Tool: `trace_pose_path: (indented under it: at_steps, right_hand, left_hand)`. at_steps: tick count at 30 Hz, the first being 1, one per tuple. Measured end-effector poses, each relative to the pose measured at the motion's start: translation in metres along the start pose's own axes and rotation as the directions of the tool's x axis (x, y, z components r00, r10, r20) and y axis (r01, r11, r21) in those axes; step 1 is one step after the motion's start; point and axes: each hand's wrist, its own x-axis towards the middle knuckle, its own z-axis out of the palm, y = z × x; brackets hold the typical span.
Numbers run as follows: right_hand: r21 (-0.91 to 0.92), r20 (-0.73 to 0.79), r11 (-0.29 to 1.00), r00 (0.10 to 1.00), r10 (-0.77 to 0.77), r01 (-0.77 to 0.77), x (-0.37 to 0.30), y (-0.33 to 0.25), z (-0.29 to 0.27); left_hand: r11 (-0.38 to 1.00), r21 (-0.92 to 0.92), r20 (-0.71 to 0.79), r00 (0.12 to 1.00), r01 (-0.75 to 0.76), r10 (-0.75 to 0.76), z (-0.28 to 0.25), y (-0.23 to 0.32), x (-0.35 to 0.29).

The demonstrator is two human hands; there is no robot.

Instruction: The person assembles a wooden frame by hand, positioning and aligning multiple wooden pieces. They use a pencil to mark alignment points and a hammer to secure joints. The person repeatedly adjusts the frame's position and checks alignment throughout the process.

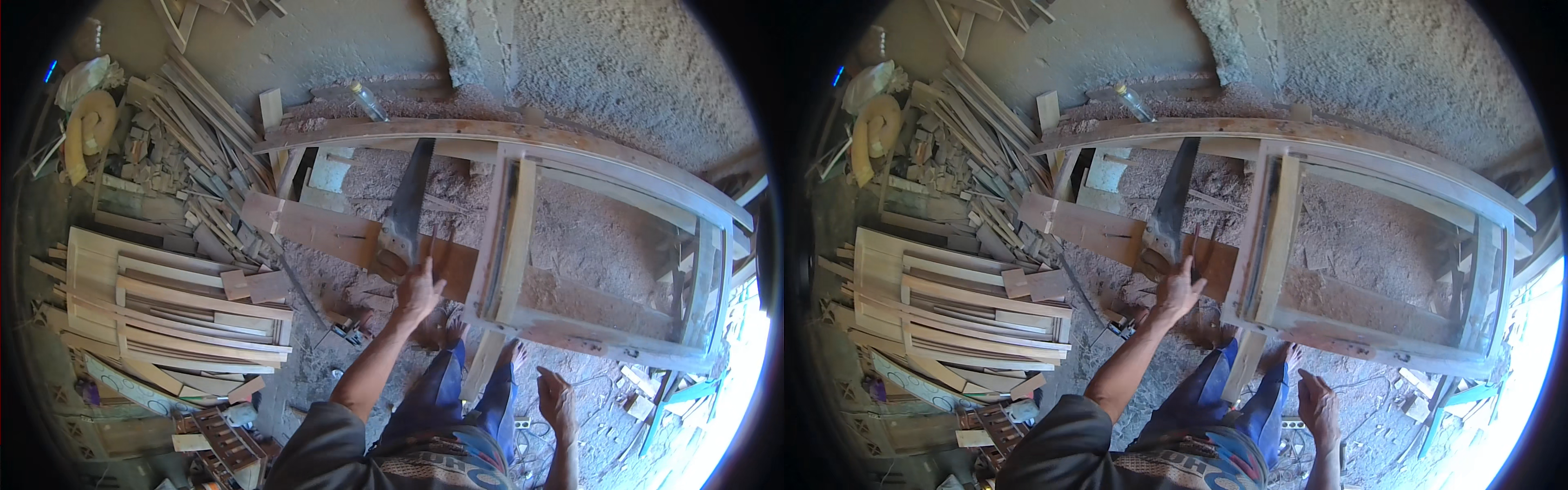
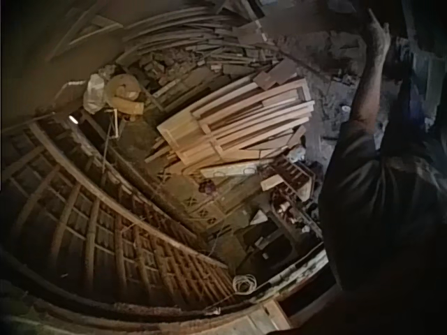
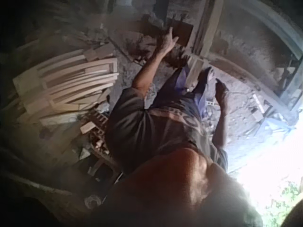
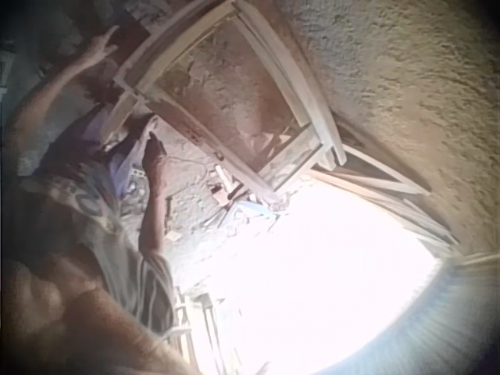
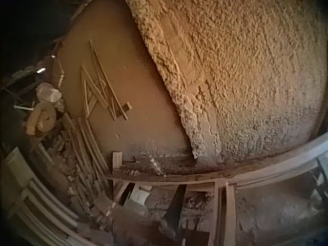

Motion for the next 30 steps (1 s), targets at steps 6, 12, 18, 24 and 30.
trace_pose_path:
  at_steps: [6, 12, 18, 24, 30]
  right_hand:
    - [0.001, 0.004, 0.998, 0.998, 0.057, -0.057, 0.018, -0.045, 0.040]
    - [0.033, -0.069, 0.997, 0.995, 0.070, -0.068, 0.026, -0.057, 0.071]
    - [0.028, -0.054, 0.973, 0.971, 0.231, -0.230, 0.024, -0.060, 0.064]
    - [0.055, -0.030, 0.961, 0.961, 0.273, -0.272, 0.019, -0.053, 0.063]
    - [0.020, -0.116, 0.961, 0.954, 0.276, -0.275, 0.015, -0.067, 0.055]
  left_hand:
    - [0.970, -0.102, -0.177, 0.964, -0.221, 0.201, 0.058, -0.042, 0.031]
    - [0.687, -0.708, -0.027, 0.979, -0.162, 0.202, 0.011, -0.055, 0.005]
    - [0.734, -0.679, -0.152, 0.980, -0.012, -0.125, -0.040, -0.126, 0.046]
    - [0.856, -0.252, -0.405, 0.754, 0.452, -0.517, -0.048, -0.314, 0.122]
    - [0.856, -0.018, -0.133, 0.847, 0.517, -0.515, -0.066, -0.320, 0.150]
